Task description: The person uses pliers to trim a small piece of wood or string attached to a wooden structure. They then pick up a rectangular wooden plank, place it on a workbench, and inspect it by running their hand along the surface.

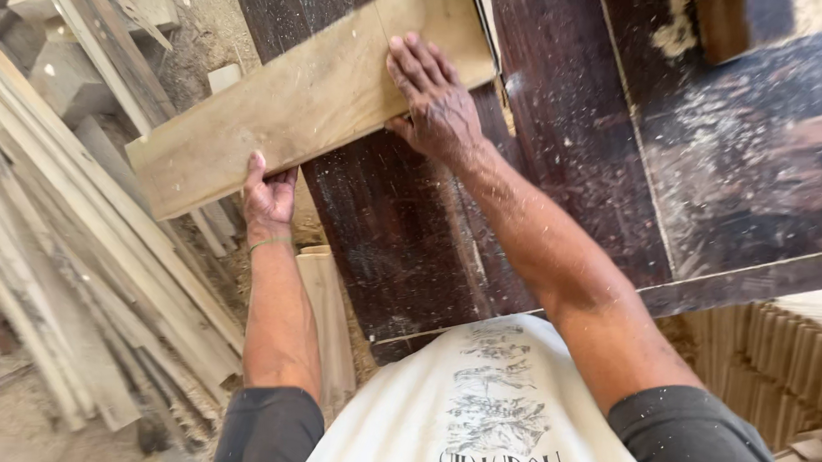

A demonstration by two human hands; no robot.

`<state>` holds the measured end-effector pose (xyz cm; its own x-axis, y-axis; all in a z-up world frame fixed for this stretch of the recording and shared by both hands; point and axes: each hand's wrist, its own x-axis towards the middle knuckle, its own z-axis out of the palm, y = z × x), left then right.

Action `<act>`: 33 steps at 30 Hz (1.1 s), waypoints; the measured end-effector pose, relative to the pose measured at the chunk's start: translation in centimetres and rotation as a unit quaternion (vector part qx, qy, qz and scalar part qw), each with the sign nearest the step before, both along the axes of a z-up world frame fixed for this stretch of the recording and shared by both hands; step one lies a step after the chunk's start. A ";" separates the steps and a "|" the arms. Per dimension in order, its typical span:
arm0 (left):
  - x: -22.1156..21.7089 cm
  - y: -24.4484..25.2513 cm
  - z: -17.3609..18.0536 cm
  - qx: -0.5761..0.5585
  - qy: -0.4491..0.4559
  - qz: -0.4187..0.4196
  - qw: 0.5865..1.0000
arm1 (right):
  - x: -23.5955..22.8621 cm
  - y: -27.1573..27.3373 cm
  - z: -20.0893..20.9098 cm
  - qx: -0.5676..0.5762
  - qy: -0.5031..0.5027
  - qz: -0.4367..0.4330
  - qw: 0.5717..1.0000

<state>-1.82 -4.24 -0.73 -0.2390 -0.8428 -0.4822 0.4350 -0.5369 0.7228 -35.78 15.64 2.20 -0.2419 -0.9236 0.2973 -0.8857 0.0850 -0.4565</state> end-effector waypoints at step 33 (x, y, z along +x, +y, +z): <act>8.2 25.7 1.1 0.033 -0.008 0.170 0.985 | -25.2 -2.1 -4.3 0.085 -0.248 0.081 0.962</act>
<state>6.41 21.48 0.32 0.0596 -0.8397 -0.5397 0.5873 -0.4077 0.6992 -60.93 13.54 -2.06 -0.1636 -0.9862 0.0234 -0.5702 0.0752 -0.8180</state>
